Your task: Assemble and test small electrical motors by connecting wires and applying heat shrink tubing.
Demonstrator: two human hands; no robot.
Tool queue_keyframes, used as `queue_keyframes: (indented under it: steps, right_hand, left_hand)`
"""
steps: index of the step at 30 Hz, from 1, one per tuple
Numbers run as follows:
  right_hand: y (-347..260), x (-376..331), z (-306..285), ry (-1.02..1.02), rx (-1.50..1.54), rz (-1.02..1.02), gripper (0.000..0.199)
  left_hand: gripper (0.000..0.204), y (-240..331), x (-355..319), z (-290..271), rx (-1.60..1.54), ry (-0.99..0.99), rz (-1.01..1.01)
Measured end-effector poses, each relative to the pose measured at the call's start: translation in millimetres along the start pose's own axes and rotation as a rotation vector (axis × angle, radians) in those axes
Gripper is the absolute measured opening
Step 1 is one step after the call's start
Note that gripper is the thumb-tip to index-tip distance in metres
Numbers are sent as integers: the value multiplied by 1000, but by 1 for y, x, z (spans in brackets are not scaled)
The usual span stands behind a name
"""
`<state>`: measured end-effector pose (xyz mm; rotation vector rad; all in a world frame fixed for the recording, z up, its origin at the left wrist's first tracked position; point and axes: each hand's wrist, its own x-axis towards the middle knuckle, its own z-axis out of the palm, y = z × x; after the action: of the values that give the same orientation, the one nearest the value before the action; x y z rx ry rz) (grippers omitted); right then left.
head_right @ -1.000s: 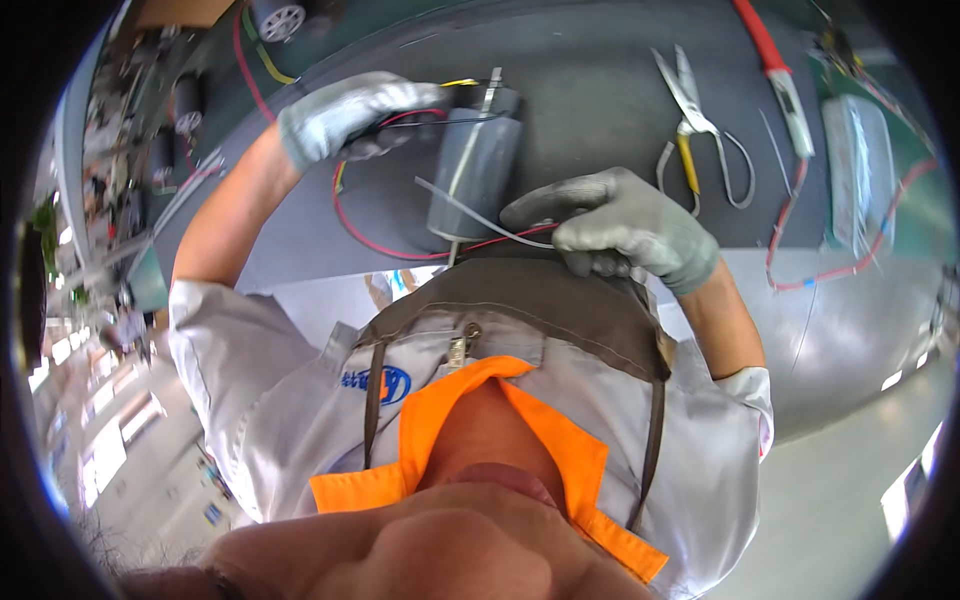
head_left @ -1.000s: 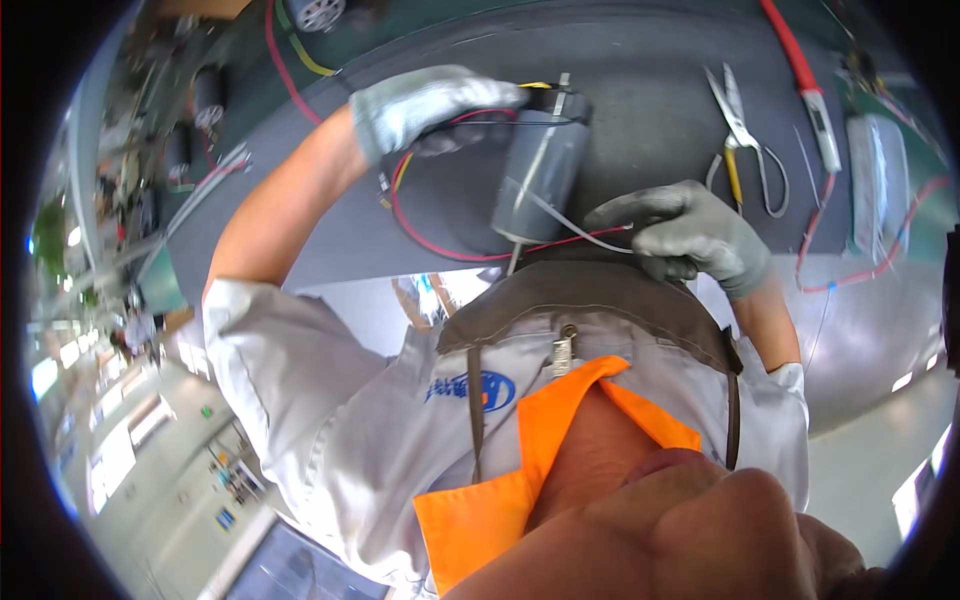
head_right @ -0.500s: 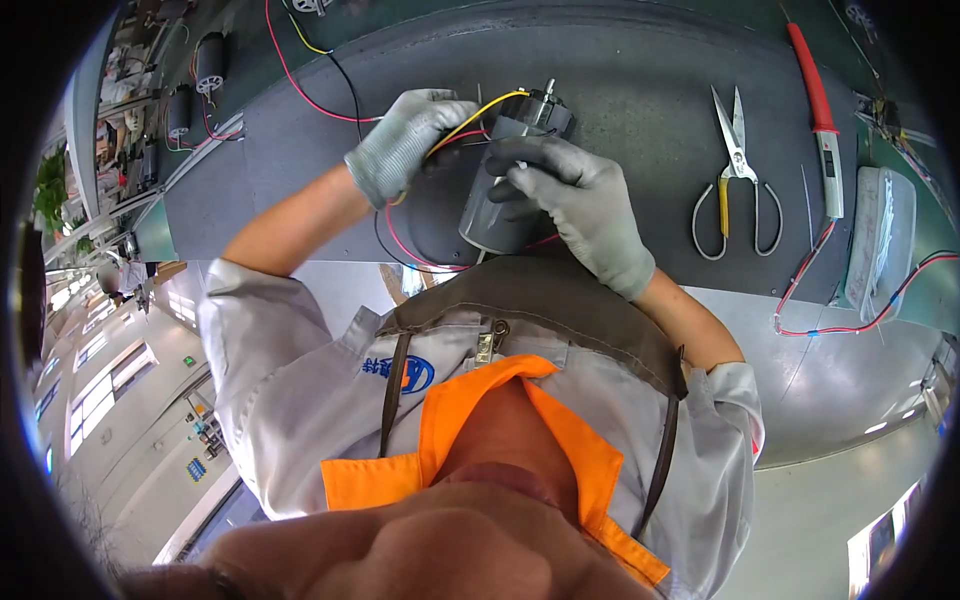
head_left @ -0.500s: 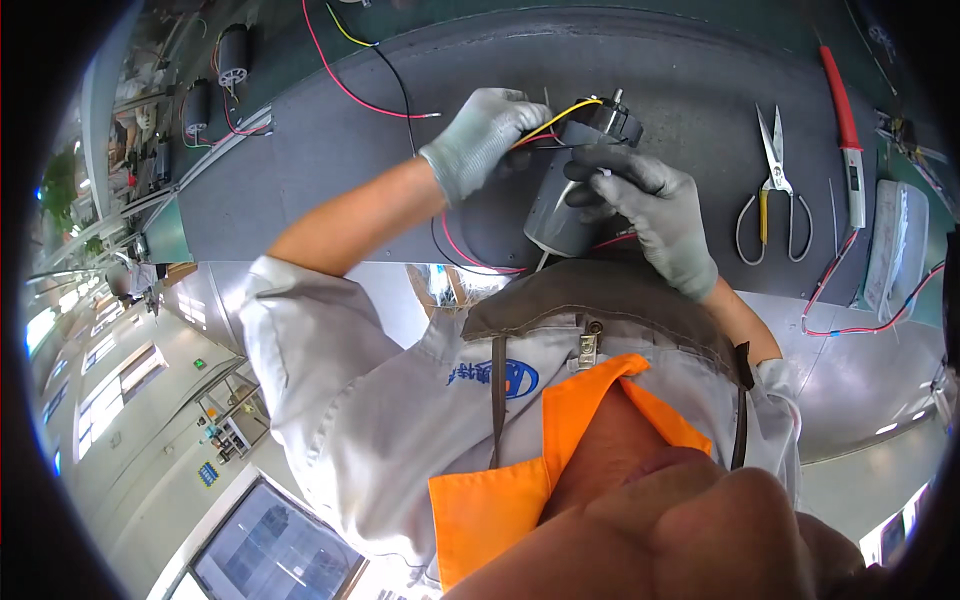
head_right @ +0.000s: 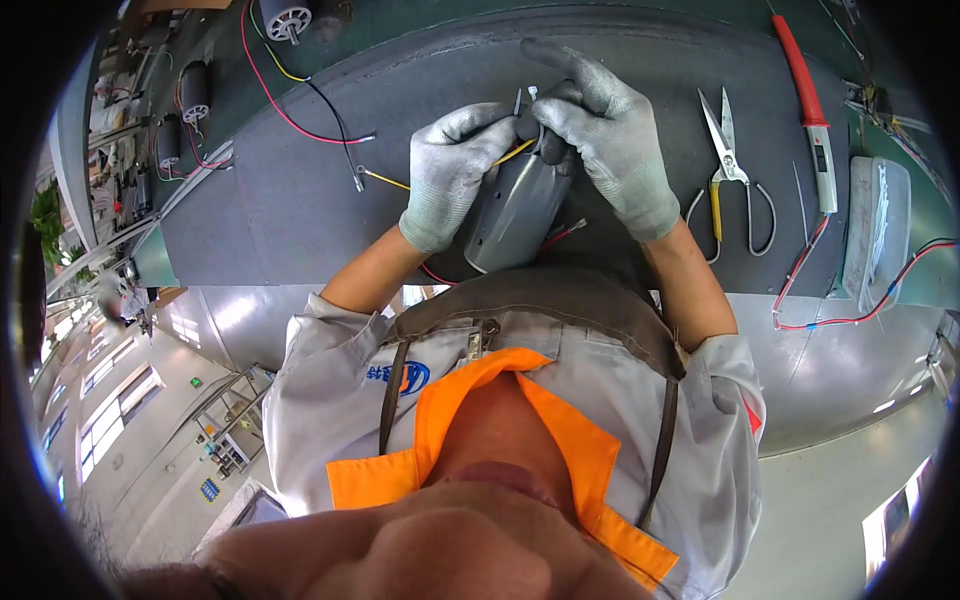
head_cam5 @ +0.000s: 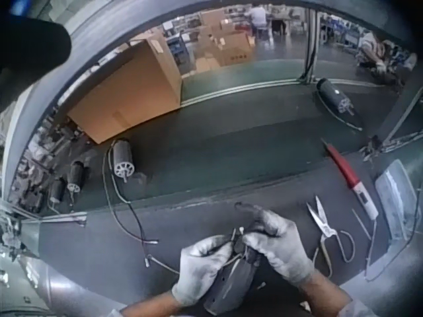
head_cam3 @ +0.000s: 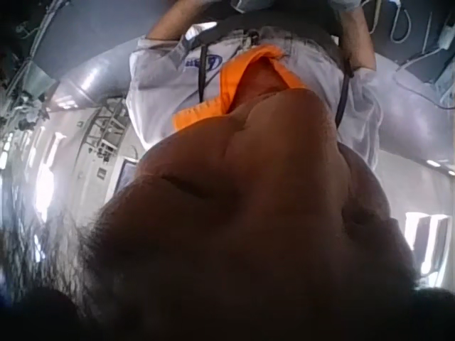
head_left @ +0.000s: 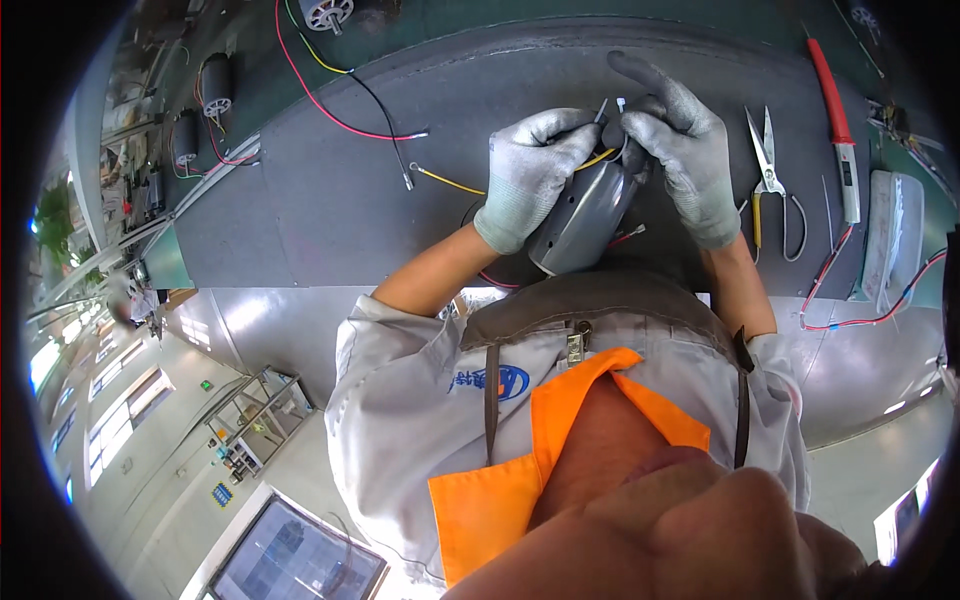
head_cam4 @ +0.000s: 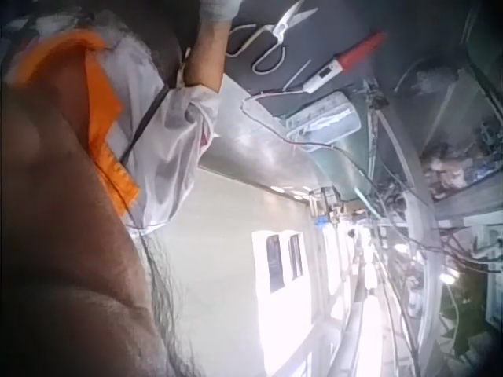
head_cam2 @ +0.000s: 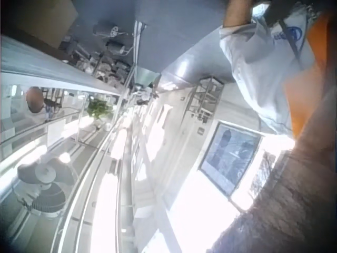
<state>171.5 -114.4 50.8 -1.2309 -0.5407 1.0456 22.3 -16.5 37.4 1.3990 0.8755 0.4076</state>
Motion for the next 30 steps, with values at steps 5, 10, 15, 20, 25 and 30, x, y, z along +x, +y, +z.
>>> queue_keyframes:
  steps: [5, 10, 15, 20, 25, 30]
  right_hand:
    - [-5, -1, -7, 13, -48, 14, 45]
    - [-13, 14, -35, -227, -215, 254, 43]
    - [-7, 6, -38, -154, -316, 290, 31]
    - [-12, -9, -32, 50, -1088, -566, 14]
    - [14, 2, -70, 47, -871, -402, 12]
    - [27, 18, -99, 238, -997, -491, 14]
  left_hand:
    - [19, 4, 0, 8, 45, -46, 41]
    - [16, 7, 7, 21, -1, -72, 73]
    - [15, 0, 10, 32, 24, -85, 164]
    - [17, -2, 5, 34, 457, -5, 593]
    - [25, -9, -11, 35, 114, 43, 193]
    - [15, -17, -10, 37, 278, 106, 385]
